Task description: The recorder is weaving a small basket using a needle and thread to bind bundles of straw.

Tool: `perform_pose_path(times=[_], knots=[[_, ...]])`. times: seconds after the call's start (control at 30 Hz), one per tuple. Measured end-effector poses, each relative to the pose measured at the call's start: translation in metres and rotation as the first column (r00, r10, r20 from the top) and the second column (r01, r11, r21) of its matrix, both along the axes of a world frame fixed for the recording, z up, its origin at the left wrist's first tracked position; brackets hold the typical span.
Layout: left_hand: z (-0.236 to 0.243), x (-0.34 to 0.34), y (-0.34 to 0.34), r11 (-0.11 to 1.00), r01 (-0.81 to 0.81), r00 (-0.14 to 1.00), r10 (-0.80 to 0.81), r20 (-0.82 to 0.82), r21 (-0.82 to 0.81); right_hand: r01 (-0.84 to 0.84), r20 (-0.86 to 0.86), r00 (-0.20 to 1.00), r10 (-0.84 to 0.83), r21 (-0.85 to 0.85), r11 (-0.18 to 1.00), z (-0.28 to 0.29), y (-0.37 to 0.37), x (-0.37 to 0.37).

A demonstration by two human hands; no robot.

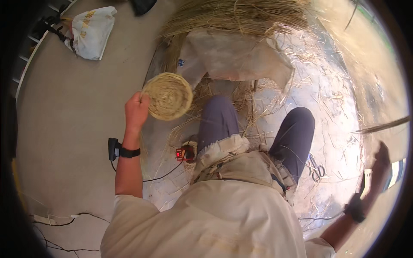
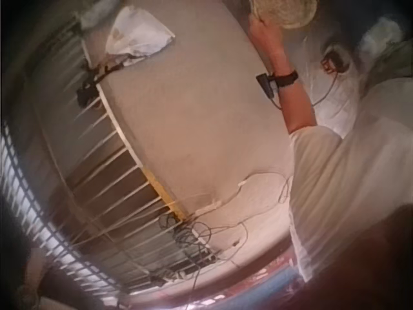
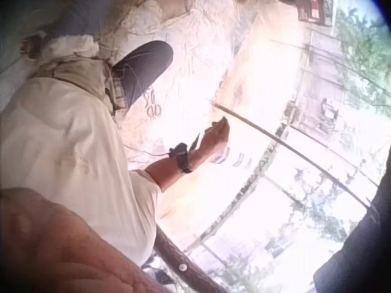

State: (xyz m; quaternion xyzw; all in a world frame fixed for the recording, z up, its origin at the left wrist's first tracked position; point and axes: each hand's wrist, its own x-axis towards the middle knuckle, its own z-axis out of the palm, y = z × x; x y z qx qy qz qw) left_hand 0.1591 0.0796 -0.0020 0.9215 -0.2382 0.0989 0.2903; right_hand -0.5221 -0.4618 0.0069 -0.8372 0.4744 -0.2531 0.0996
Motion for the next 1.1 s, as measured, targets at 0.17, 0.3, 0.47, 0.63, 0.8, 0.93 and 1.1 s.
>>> perform_pose_path(times=[0.17, 0.3, 0.47, 0.63, 0.8, 0.93, 1.1], knots=[[-0.005, -0.090, -0.074, 0.955, 0.290, 0.956, -0.292, -0.030, -0.061, -0.785, 0.327, 0.620, 0.713, 0.235, 0.574, -0.006, 0.205, 0.239], [0.000, -0.151, -0.100, 0.873, 0.455, 0.872, -0.477, -0.113, -0.175, -0.858, 0.384, 0.510, 0.770, 0.166, 0.485, -0.005, 0.277, 0.331], [0.004, -0.167, -0.108, 0.843, 0.509, 0.841, -0.530, -0.108, -0.175, -0.837, 0.331, 0.546, 0.770, 0.180, 0.516, -0.001, 0.277, 0.342], [0.004, -0.169, -0.112, 0.835, 0.520, 0.825, -0.546, -0.147, -0.181, -0.827, 0.313, 0.563, 0.765, 0.214, 0.520, -0.010, 0.271, 0.337], [0.005, -0.174, -0.115, 0.825, 0.541, 0.822, -0.560, -0.101, -0.167, -0.837, 0.354, 0.544, 0.761, 0.165, 0.522, -0.014, 0.270, 0.337], [0.005, -0.174, -0.114, 0.816, 0.552, 0.815, -0.572, -0.098, -0.174, -0.837, 0.367, 0.544, 0.754, 0.176, 0.518, -0.013, 0.270, 0.334], [0.005, -0.175, -0.115, 0.809, 0.564, 0.814, -0.579, -0.053, -0.167, -0.833, 0.377, 0.552, 0.744, 0.200, 0.516, -0.015, 0.273, 0.334]])
